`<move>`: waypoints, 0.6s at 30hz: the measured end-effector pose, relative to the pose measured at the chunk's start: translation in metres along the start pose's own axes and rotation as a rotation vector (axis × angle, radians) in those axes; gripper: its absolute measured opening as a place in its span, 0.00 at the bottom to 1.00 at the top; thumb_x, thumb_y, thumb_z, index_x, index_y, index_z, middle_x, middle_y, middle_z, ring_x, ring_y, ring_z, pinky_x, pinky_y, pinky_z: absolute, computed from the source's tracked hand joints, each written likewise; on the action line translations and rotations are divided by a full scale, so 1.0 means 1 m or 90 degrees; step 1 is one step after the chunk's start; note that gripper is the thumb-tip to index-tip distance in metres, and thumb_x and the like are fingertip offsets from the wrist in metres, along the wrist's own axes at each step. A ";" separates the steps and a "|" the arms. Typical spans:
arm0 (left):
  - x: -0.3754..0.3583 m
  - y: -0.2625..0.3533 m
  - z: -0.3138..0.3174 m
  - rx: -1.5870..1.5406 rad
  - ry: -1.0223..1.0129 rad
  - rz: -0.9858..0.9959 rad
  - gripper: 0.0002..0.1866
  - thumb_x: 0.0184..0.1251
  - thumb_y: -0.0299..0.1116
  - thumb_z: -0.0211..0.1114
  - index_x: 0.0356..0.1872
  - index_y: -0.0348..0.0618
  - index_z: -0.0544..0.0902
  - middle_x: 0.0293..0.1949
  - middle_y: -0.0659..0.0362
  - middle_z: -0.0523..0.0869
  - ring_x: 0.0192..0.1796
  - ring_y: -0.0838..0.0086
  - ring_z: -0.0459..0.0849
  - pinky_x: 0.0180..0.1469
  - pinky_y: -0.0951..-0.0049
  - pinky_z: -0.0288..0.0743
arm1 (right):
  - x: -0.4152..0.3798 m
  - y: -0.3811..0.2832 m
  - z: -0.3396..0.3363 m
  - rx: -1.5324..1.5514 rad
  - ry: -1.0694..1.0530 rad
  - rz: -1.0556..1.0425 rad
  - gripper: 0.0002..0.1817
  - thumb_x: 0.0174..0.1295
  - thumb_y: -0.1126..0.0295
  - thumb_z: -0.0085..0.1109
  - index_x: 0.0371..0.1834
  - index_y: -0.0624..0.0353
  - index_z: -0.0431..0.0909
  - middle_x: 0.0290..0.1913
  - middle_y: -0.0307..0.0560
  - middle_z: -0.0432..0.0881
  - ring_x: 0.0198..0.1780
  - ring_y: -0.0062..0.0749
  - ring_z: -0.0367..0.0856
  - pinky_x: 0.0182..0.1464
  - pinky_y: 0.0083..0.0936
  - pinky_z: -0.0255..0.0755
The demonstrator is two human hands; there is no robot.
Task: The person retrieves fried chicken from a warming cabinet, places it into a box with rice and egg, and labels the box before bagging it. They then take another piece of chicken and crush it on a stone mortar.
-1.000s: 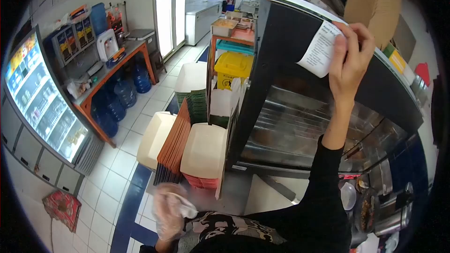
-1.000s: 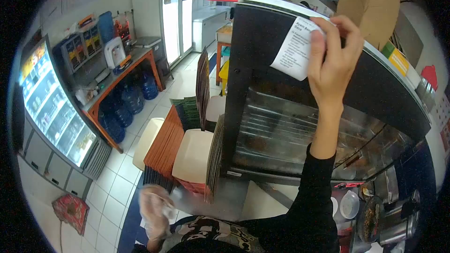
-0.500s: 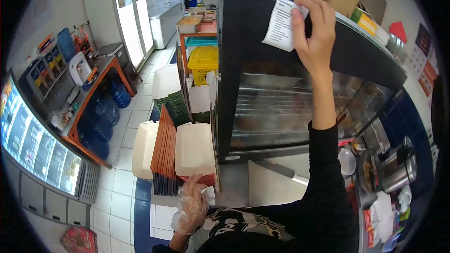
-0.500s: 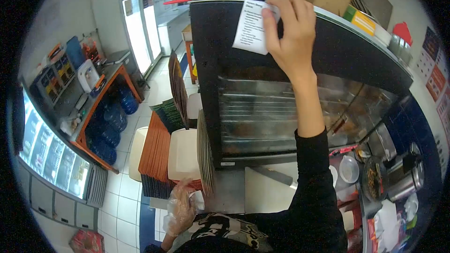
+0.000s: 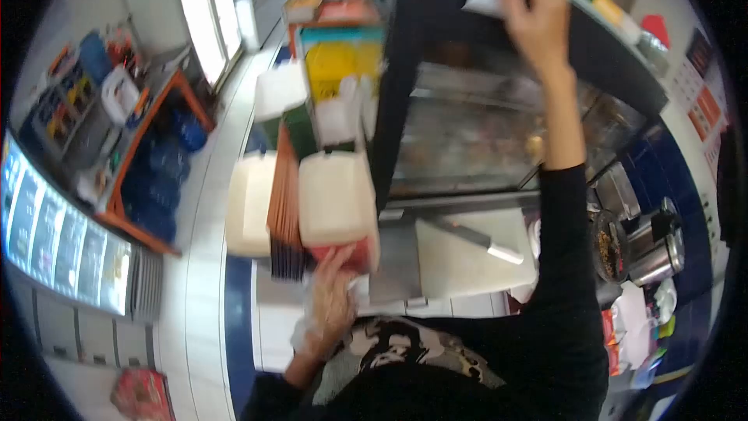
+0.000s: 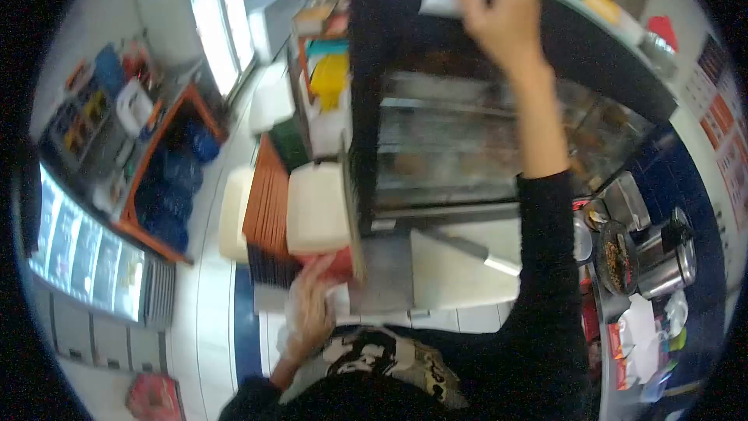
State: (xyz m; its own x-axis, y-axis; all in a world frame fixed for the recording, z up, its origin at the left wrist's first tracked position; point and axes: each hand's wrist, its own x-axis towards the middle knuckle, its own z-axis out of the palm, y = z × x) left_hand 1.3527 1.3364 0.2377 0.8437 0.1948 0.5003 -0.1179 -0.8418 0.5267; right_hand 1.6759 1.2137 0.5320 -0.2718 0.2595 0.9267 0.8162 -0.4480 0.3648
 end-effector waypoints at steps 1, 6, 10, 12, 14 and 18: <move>-0.004 -0.001 -0.005 0.015 -0.030 -0.002 0.11 0.54 0.21 0.53 0.39 0.34 0.75 0.59 0.47 0.69 0.62 0.49 0.67 0.61 0.56 0.65 | 0.003 -0.012 -0.012 0.013 -0.120 0.120 0.25 0.62 0.62 0.51 0.62 0.53 0.66 0.70 0.60 0.49 0.68 0.54 0.53 0.66 0.35 0.52; -0.024 -0.017 0.005 0.003 -0.041 -0.002 0.08 0.51 0.21 0.54 0.33 0.32 0.74 0.62 0.45 0.67 0.61 0.46 0.67 0.60 0.54 0.66 | -0.013 -0.085 -0.061 0.496 -0.170 0.184 0.17 0.60 0.65 0.53 0.51 0.59 0.71 0.49 0.58 0.72 0.51 0.46 0.71 0.53 0.35 0.65; -0.030 -0.041 0.018 0.015 -0.037 0.070 0.06 0.51 0.21 0.53 0.31 0.31 0.73 0.64 0.41 0.63 0.63 0.44 0.65 0.61 0.54 0.65 | -0.086 -0.228 -0.017 0.537 -0.678 0.327 0.17 0.49 0.79 0.50 0.45 0.59 0.75 0.49 0.50 0.77 0.51 0.42 0.75 0.53 0.34 0.70; -0.027 -0.048 0.021 -0.022 -0.047 0.017 0.06 0.52 0.21 0.53 0.32 0.31 0.74 0.64 0.41 0.62 0.64 0.45 0.64 0.62 0.55 0.64 | -0.129 -0.260 -0.002 0.400 -0.830 0.040 0.17 0.50 0.73 0.54 0.45 0.56 0.77 0.48 0.51 0.78 0.50 0.43 0.77 0.51 0.35 0.71; -0.034 -0.053 0.021 0.067 -0.086 0.020 0.09 0.55 0.23 0.52 0.36 0.31 0.77 0.66 0.41 0.59 0.66 0.49 0.61 0.65 0.59 0.60 | -0.152 -0.289 0.005 0.335 -1.058 0.071 0.15 0.49 0.70 0.58 0.42 0.55 0.80 0.44 0.52 0.80 0.46 0.44 0.80 0.46 0.36 0.74; -0.027 -0.043 0.022 -0.098 -0.031 -0.041 0.12 0.63 0.30 0.49 0.43 0.33 0.75 0.68 0.39 0.54 0.67 0.50 0.61 0.66 0.58 0.58 | -0.180 -0.293 0.022 0.288 -1.015 0.187 0.10 0.50 0.67 0.58 0.31 0.58 0.84 0.35 0.52 0.84 0.39 0.45 0.84 0.34 0.39 0.77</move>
State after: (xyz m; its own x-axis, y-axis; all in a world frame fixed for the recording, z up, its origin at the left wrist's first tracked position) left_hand 1.3463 1.3565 0.1866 0.8760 0.2181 0.4303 -0.1389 -0.7401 0.6580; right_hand 1.4966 1.3173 0.2562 0.4253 0.8910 -0.1587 0.8896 -0.4439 -0.1079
